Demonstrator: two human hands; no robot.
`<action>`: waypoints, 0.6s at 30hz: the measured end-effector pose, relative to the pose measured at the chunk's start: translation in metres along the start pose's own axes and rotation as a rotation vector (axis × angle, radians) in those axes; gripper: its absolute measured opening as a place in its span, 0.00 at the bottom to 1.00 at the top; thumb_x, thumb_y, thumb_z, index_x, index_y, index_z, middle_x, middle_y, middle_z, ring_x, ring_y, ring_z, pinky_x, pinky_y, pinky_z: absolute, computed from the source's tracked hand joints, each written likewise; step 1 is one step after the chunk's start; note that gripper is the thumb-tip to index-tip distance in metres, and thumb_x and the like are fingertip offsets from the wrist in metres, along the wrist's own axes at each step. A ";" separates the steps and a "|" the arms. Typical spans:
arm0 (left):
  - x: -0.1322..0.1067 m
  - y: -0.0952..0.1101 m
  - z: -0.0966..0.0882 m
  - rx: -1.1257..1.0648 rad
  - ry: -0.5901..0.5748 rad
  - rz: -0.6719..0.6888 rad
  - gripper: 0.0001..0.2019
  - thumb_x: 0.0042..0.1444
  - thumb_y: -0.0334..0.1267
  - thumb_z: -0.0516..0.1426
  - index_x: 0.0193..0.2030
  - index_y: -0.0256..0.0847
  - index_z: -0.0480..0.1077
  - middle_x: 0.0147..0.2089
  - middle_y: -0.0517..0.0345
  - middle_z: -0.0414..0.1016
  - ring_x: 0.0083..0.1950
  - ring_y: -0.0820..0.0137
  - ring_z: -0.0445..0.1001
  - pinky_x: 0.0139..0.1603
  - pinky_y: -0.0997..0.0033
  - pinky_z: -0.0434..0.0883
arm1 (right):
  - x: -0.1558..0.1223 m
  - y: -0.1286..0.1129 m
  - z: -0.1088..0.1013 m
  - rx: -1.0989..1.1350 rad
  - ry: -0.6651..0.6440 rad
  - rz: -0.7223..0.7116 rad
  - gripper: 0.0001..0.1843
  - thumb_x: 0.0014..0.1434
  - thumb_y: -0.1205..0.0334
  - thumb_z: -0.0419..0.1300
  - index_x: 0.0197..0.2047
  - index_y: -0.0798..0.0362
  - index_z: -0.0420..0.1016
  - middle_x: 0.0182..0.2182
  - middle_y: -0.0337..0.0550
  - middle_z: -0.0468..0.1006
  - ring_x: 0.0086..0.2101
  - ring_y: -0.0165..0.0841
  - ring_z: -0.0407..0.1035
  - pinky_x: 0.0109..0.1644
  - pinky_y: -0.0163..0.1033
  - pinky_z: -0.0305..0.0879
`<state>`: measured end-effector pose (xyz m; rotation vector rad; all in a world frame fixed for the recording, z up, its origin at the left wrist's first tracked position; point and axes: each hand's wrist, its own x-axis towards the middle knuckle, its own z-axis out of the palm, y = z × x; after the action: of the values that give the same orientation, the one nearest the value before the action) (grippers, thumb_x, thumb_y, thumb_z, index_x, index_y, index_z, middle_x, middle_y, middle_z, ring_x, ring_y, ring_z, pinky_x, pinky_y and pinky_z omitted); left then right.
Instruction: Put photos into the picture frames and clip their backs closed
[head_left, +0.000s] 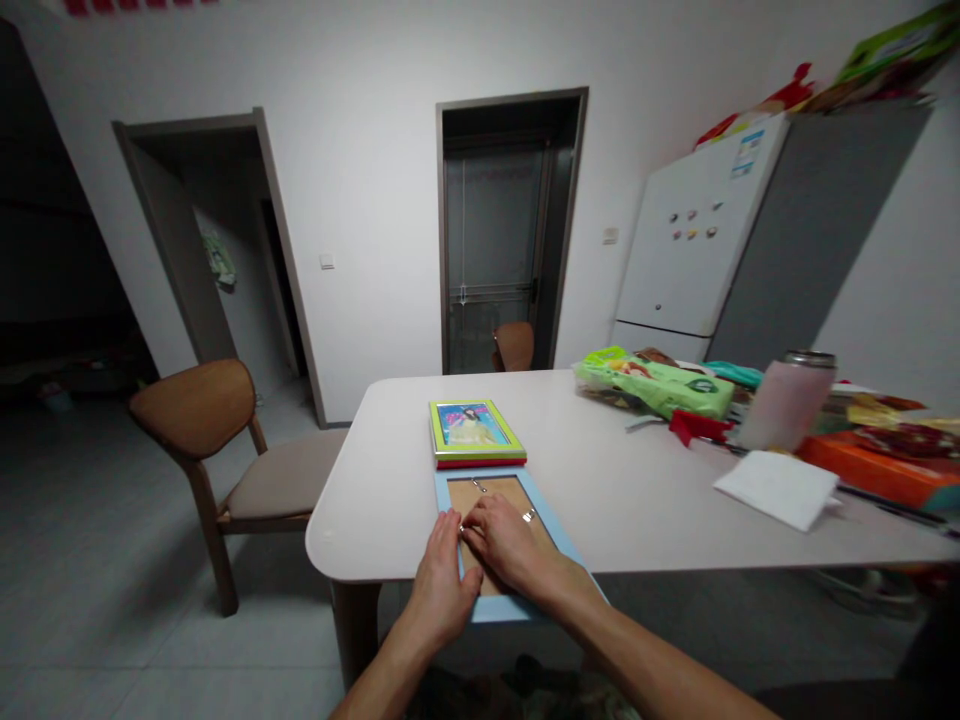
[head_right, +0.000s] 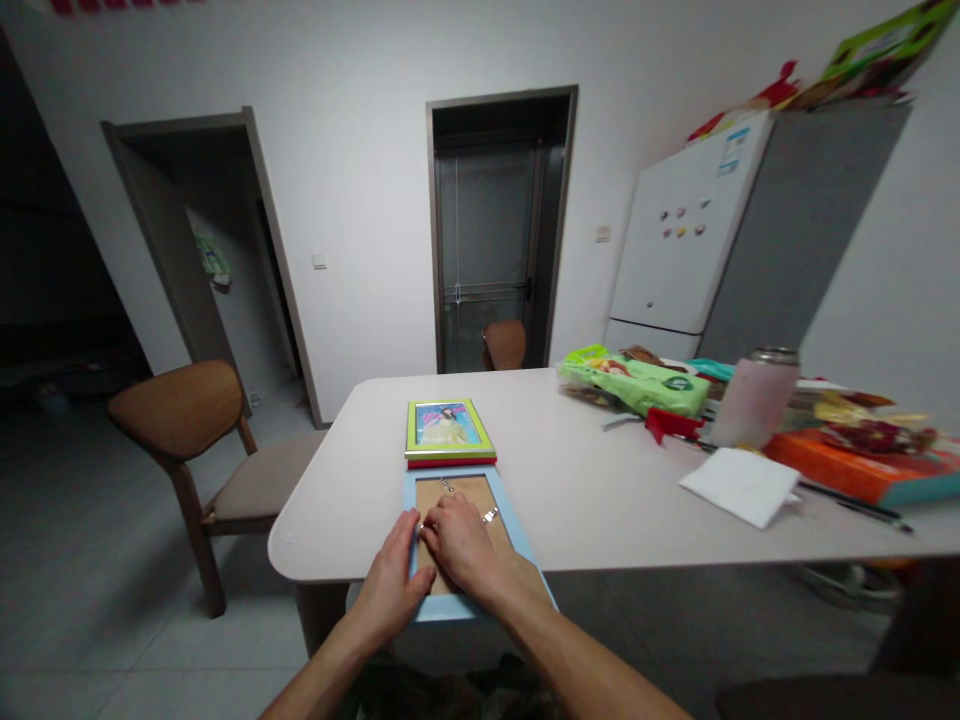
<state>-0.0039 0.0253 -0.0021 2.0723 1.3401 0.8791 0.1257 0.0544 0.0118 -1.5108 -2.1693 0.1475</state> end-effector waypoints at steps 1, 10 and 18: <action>0.000 -0.001 0.000 -0.008 0.004 -0.002 0.32 0.42 0.30 0.51 0.57 0.30 0.51 0.61 0.47 0.50 0.62 0.67 0.46 0.61 0.67 0.47 | 0.000 0.003 -0.003 0.032 -0.004 -0.009 0.13 0.53 0.61 0.50 0.28 0.55 0.74 0.28 0.45 0.71 0.34 0.32 0.63 0.40 0.36 0.56; 0.003 -0.007 0.000 0.008 0.021 -0.023 0.33 0.42 0.32 0.51 0.57 0.26 0.48 0.62 0.43 0.47 0.62 0.65 0.45 0.61 0.67 0.46 | -0.036 0.024 -0.050 0.290 -0.303 -0.047 0.14 0.43 0.69 0.55 0.33 0.49 0.76 0.46 0.43 0.66 0.47 0.34 0.59 0.51 0.38 0.54; 0.003 -0.004 -0.001 0.031 0.016 -0.044 0.32 0.42 0.32 0.51 0.57 0.26 0.50 0.61 0.43 0.49 0.61 0.65 0.47 0.61 0.67 0.47 | -0.042 0.021 -0.051 0.294 -0.312 -0.103 0.14 0.45 0.68 0.54 0.33 0.47 0.76 0.49 0.43 0.64 0.51 0.36 0.54 0.55 0.43 0.47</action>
<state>-0.0062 0.0297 -0.0037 2.0550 1.4102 0.8630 0.1778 0.0154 0.0350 -1.2730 -2.3312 0.6759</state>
